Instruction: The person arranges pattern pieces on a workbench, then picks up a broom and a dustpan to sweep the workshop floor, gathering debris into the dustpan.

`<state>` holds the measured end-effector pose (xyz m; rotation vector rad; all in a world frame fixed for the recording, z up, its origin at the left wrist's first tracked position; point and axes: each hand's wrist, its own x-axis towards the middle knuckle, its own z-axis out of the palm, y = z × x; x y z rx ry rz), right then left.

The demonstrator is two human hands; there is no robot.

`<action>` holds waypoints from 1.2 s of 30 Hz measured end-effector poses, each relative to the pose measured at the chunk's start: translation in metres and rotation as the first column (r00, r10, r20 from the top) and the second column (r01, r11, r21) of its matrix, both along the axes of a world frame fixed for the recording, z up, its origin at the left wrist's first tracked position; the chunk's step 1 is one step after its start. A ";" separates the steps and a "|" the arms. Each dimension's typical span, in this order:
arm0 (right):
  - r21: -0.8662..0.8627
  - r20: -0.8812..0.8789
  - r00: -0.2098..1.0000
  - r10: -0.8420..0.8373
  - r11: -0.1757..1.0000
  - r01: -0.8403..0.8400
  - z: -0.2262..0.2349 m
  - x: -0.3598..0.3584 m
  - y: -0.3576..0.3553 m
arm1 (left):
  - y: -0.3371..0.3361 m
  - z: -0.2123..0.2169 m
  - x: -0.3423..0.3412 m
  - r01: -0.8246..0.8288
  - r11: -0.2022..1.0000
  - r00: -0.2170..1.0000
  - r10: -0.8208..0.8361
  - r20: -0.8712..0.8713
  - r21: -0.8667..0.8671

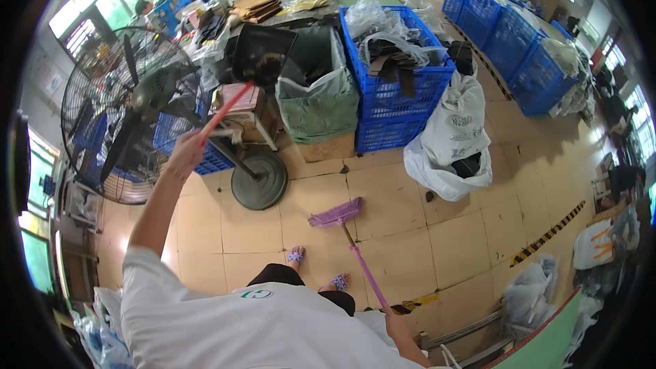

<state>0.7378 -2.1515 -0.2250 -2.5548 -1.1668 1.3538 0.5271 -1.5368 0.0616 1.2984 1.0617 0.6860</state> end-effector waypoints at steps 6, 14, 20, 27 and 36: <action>-0.178 0.094 0.990 -0.101 0.977 0.117 0.019 -0.063 0.019 | 0.096 -0.072 0.120 0.139 0.647 0.744 0.432 -0.510 0.750; -0.225 -0.006 0.948 -0.317 0.925 0.308 0.039 -0.120 0.046 | 0.119 -0.162 0.152 0.485 0.381 0.613 0.494 -0.617 0.787; -0.065 0.183 0.965 -0.188 0.977 0.202 0.048 -0.113 0.049 | 0.148 -0.187 0.123 0.701 0.222 0.516 0.498 -0.697 0.677; 0.107 0.202 0.970 -0.137 0.987 0.117 0.074 -0.064 0.094 | 0.170 -0.147 0.048 0.758 0.206 0.454 0.513 -0.728 0.618; 0.355 -0.225 0.834 -0.503 0.755 0.551 -0.058 0.058 0.037 | 0.039 -0.015 0.007 0.504 0.389 0.741 0.262 -0.618 0.771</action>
